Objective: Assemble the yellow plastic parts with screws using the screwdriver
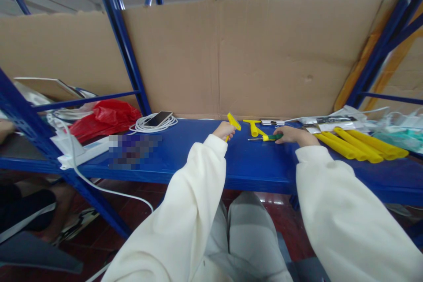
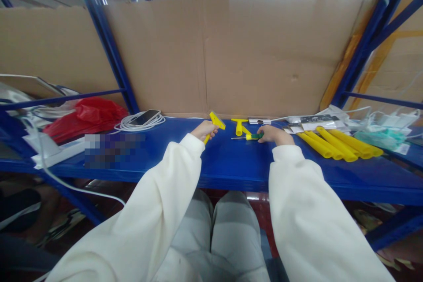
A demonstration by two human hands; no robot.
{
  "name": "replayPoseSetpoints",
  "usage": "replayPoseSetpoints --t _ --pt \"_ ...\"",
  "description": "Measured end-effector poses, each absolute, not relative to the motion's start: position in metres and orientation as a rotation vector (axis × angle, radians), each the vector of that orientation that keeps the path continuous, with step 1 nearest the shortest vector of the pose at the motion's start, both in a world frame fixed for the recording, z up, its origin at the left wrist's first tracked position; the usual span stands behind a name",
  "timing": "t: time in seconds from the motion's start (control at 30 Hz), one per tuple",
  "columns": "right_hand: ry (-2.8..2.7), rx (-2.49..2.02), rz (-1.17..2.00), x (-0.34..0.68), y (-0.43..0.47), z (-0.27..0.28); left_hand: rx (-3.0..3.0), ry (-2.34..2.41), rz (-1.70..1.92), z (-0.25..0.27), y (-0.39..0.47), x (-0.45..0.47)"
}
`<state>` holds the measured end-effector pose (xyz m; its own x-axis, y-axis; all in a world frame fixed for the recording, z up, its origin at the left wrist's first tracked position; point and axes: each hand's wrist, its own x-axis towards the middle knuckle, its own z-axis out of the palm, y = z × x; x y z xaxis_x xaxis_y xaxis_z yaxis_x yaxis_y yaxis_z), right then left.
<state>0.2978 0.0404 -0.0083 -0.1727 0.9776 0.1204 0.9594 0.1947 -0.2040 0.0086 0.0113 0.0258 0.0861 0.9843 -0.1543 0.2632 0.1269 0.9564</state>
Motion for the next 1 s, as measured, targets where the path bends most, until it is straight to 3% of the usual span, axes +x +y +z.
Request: replayPoseSetpoints --t 1.0 --pt "-2.267 -1.592 0.075 0.252 0.016 0.003 1.391 1.479 0.854 0.023 0.014 0.006"
